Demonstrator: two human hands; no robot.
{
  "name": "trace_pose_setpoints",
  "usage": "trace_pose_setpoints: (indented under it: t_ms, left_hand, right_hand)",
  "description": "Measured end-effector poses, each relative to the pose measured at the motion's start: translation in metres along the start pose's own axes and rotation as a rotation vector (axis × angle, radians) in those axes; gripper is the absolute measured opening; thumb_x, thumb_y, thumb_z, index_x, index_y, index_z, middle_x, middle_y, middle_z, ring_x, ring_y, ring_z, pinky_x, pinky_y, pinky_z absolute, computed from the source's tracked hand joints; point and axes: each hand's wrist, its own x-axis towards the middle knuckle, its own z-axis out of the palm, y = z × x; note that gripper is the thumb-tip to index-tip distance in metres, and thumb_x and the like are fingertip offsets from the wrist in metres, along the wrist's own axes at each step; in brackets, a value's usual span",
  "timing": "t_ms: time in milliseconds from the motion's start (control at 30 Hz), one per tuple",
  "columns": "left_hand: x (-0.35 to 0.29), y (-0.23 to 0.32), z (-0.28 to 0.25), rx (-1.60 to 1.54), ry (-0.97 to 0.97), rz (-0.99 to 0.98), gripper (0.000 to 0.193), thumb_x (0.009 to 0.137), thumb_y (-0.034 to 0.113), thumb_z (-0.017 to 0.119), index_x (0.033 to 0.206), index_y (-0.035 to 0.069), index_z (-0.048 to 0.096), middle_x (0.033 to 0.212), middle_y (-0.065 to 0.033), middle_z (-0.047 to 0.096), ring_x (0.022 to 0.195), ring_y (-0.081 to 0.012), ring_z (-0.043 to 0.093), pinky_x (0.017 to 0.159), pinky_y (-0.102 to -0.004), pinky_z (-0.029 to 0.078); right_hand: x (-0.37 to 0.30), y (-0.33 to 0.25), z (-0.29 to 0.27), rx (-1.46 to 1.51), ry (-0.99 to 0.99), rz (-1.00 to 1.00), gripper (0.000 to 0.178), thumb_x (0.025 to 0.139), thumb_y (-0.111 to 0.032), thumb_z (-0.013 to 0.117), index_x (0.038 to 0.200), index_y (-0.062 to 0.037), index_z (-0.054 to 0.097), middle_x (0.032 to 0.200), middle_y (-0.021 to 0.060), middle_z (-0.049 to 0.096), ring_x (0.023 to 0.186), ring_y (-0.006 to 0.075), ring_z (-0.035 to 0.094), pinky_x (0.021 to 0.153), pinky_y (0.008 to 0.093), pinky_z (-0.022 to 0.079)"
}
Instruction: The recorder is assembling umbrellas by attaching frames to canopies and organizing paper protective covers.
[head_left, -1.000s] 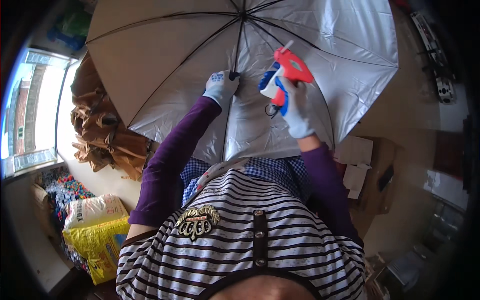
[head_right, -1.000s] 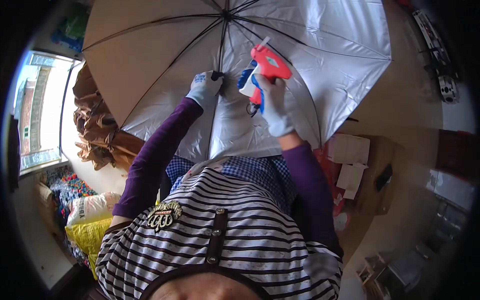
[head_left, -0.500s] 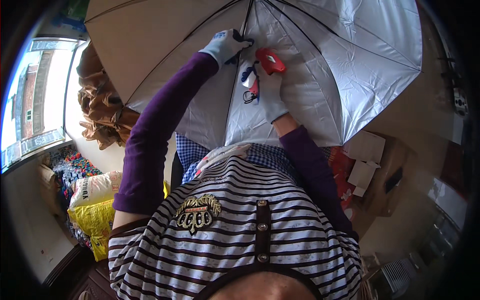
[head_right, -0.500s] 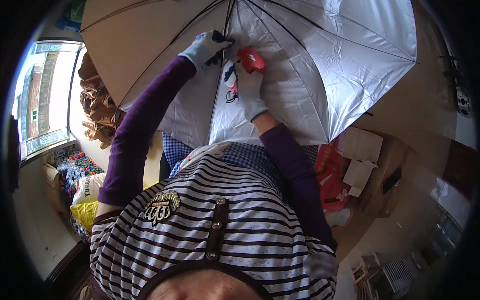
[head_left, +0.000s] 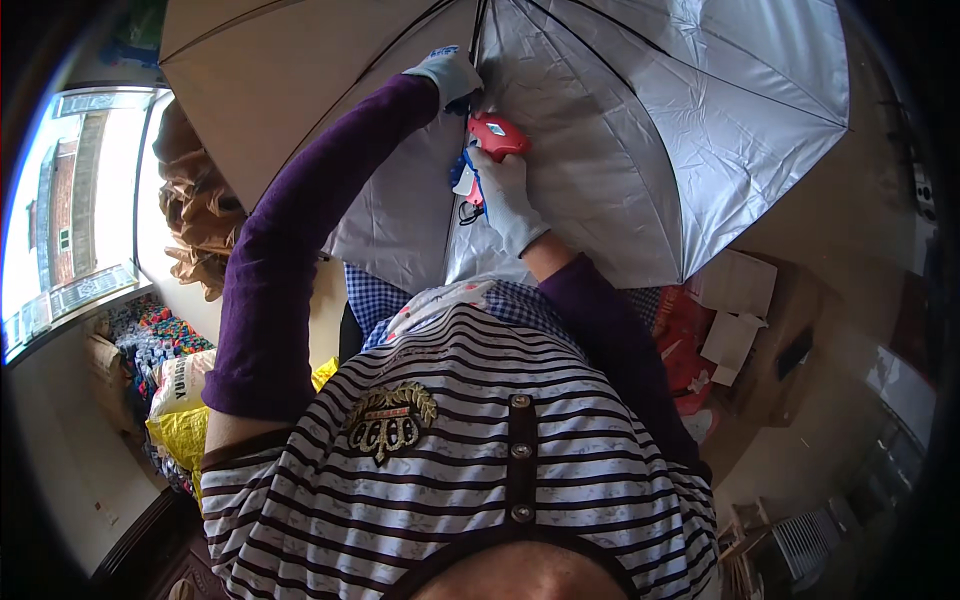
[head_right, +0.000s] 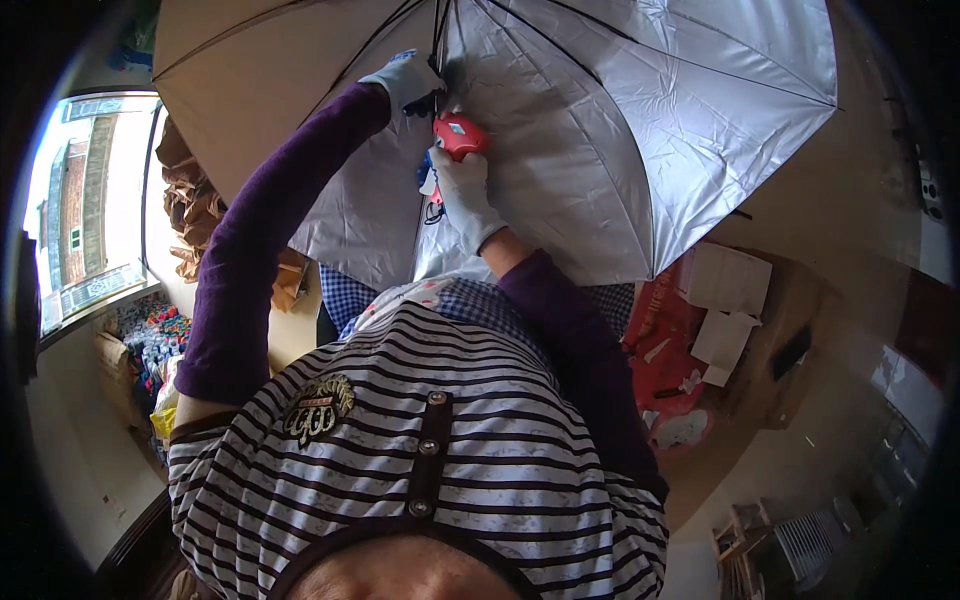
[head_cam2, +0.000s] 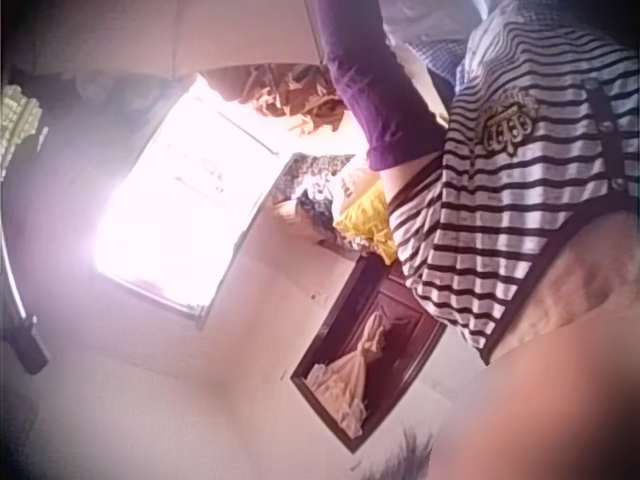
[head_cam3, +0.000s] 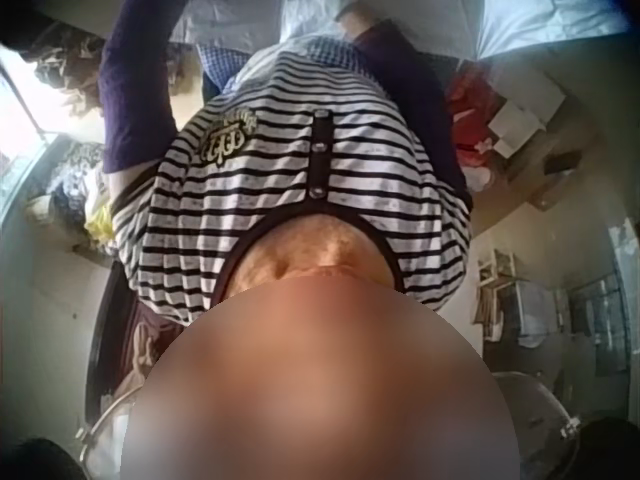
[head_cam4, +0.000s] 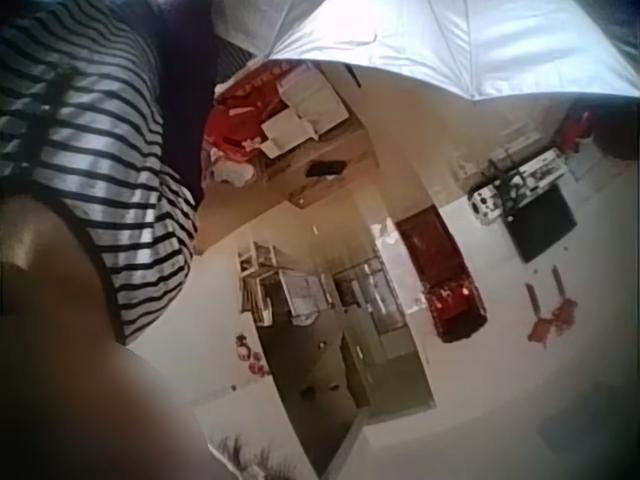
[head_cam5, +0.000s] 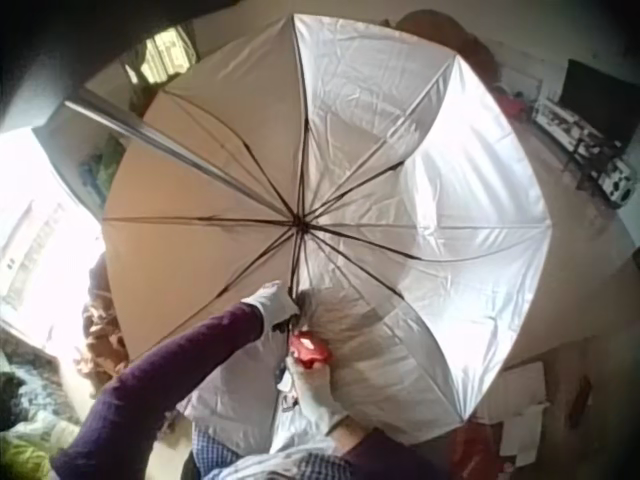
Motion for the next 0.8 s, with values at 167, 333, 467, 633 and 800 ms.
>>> trace_pose_setpoints:
  t_ms: [167, 333, 467, 633, 800]
  left_hand:
    - [0.01, 0.001, -0.002, 0.262, -0.082, 0.189, 0.024, 0.074, 0.027, 0.069, 0.083, 0.005, 0.073, 0.076, -0.0122, 0.07, 0.07, -0.0251, 0.069, 0.063, -0.0349, 0.055]
    - [0.022, -0.021, -0.001, 0.334, -0.159, 0.504, 0.02, 0.076, 0.02, 0.069, 0.079, 0.0, 0.07, 0.067, -0.0135, 0.067, 0.057, -0.0237, 0.067, 0.05, -0.0355, 0.053]
    - [0.025, -0.021, -0.004, 0.211, -0.227, 0.495, 0.016, 0.078, 0.016, 0.066, 0.077, 0.0, 0.07, 0.065, -0.0122, 0.067, 0.053, -0.0216, 0.065, 0.045, -0.0337, 0.051]
    - [0.024, -0.006, -0.005, -0.037, -0.258, 0.107, 0.014, 0.08, 0.013, 0.063, 0.078, 0.0, 0.07, 0.065, -0.0111, 0.067, 0.052, -0.0202, 0.065, 0.043, -0.032, 0.05]
    - [0.034, -0.026, -0.007, 0.217, -0.37, 0.462, 0.015, 0.08, 0.012, 0.062, 0.077, 0.0, 0.07, 0.064, -0.0107, 0.067, 0.051, -0.0193, 0.064, 0.041, -0.0308, 0.048]
  right_hand:
    - [-0.003, -0.004, -0.007, 0.009, -0.06, -0.003, 0.017, 0.082, -0.021, 0.064, 0.081, -0.0059, 0.058, 0.069, -0.0017, 0.056, 0.055, 0.0101, 0.053, 0.051, 0.0288, 0.043]
    - [0.007, 0.006, -0.018, 0.378, -0.191, 0.128, 0.023, 0.084, -0.024, 0.066, 0.096, -0.0051, 0.06, 0.08, 0.0026, 0.062, 0.065, 0.0117, 0.06, 0.058, 0.0284, 0.05]
    - [0.017, 0.01, -0.025, 0.375, -0.179, 0.173, 0.033, 0.085, -0.027, 0.067, 0.11, -0.0055, 0.06, 0.095, 0.0057, 0.064, 0.08, 0.0141, 0.064, 0.07, 0.0295, 0.053]
    - [0.031, 0.023, -0.043, 0.36, -0.357, 0.177, 0.039, 0.085, -0.029, 0.067, 0.115, -0.0058, 0.058, 0.105, 0.0052, 0.063, 0.091, 0.0162, 0.063, 0.078, 0.0307, 0.052]
    - [0.03, 0.022, -0.03, 0.453, -0.319, 0.247, 0.041, 0.089, -0.032, 0.063, 0.119, -0.0047, 0.057, 0.108, 0.0069, 0.064, 0.095, 0.017, 0.064, 0.087, 0.0312, 0.051]
